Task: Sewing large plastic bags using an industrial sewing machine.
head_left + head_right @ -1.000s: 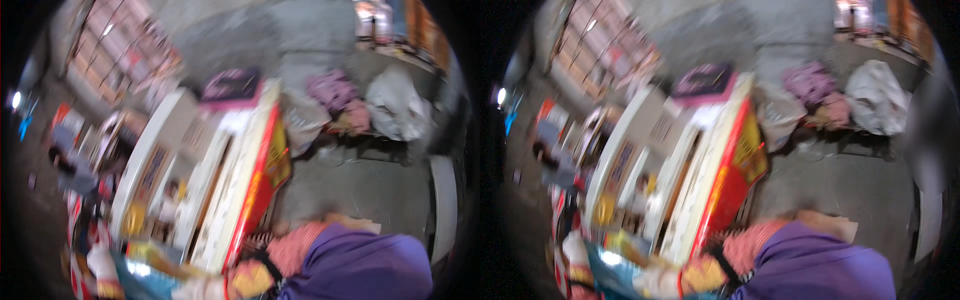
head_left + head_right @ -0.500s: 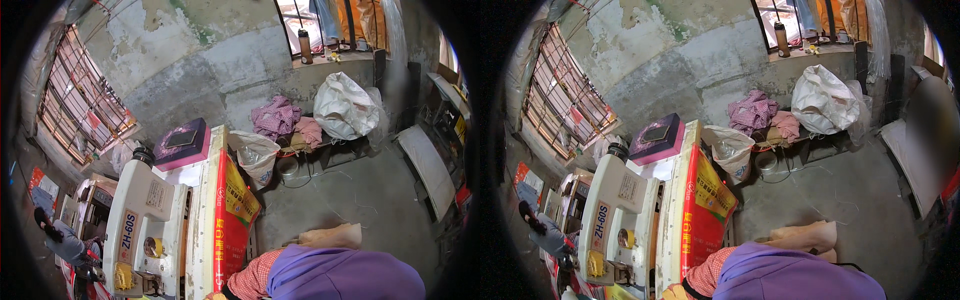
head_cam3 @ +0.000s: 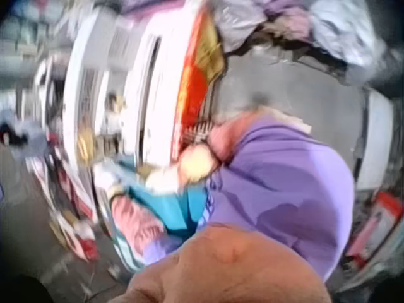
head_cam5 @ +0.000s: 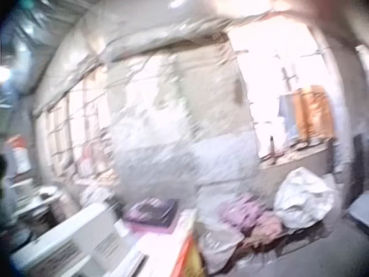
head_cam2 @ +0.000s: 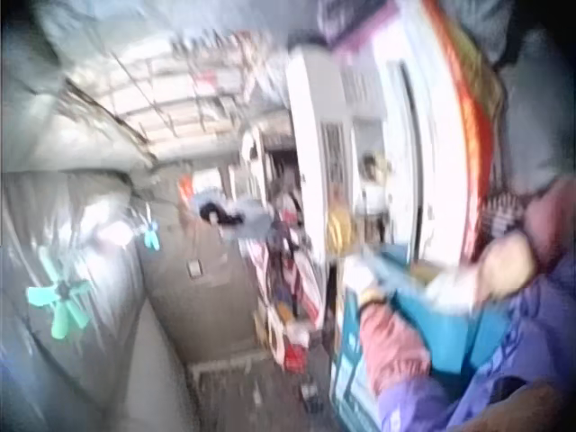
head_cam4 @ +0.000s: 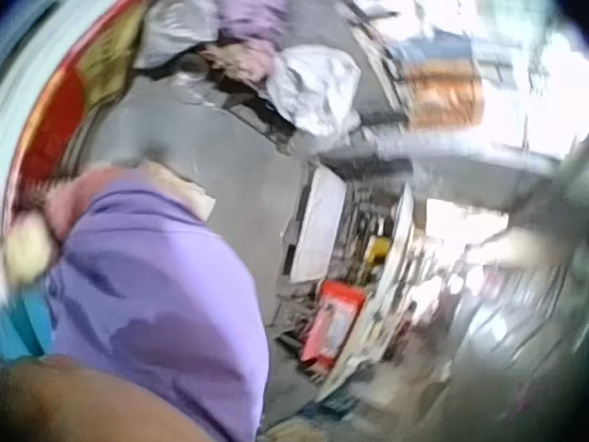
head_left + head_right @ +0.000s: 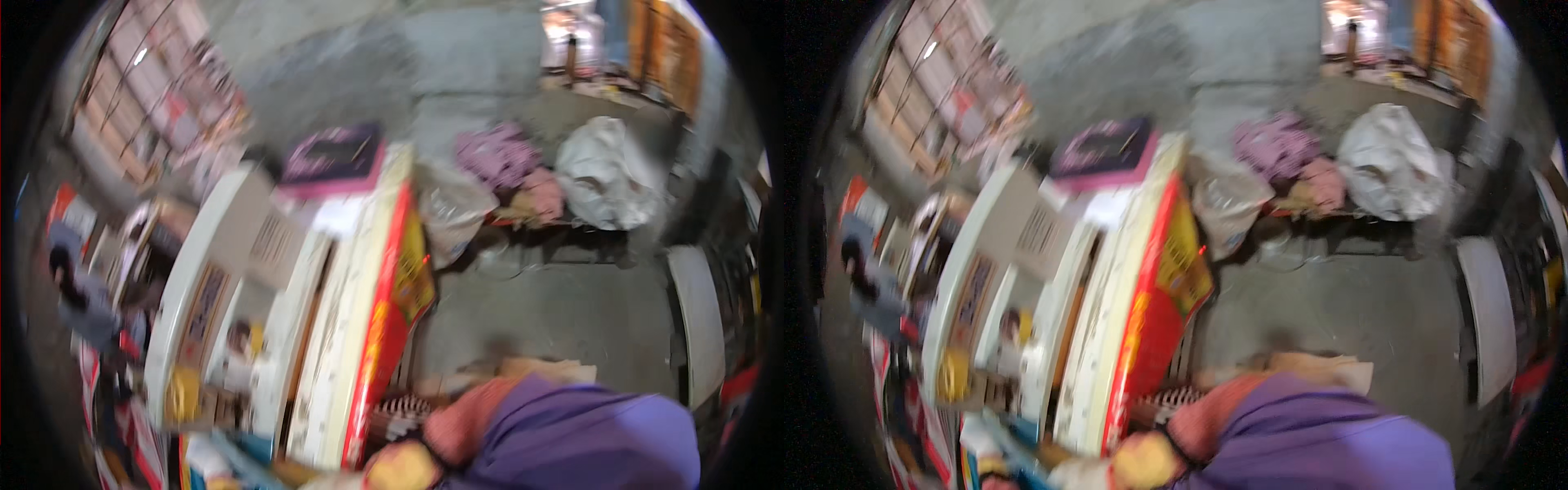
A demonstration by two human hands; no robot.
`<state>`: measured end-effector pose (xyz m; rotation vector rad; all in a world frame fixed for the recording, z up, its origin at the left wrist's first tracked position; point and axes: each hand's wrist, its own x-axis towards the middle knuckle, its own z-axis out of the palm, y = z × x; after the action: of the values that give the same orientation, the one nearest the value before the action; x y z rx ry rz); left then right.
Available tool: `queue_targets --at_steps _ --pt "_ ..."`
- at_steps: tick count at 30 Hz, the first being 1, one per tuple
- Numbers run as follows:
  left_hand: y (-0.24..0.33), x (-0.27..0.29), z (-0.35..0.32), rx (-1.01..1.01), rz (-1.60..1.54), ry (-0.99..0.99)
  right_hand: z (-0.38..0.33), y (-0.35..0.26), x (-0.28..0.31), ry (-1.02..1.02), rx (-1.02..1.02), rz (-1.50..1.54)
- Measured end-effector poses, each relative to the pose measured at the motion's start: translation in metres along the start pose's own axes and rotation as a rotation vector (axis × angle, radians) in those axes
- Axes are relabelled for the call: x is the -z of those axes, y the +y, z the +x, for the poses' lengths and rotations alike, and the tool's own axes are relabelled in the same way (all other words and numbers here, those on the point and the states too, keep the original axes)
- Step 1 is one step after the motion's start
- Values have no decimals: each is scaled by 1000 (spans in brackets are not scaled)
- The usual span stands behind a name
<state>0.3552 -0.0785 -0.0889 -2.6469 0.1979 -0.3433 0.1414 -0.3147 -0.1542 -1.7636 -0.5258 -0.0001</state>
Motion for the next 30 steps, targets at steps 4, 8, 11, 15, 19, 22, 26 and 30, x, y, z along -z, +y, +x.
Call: queue_targets --at_steps 4,8,11,15,19,22,26,30 --pt "3 -22 -5 -295 -12 28 -28 -19 46 -144 -566 -226" --pt "1 -32 9 -344 -138 388 -39 9 44 -264 -551 -24" --pt "-10 -43 9 -400 -303 643 -38 6 35 -93 -725 149" --pt "-16 -69 15 -429 -461 646 -32 -17 38 9 -571 103" --pt "-8 -63 19 -413 -619 595 -23 -41 52 -272 -609 -388" --pt "-12 -57 15 -423 -414 368 -16 -46 50 -334 -603 -496" --pt "-16 -16 1 -520 -474 386 -22 -43 50 -258 -834 -224" --pt "-24 2 -34 -338 -372 -155 -29 -38 44 -76 -1046 -131"
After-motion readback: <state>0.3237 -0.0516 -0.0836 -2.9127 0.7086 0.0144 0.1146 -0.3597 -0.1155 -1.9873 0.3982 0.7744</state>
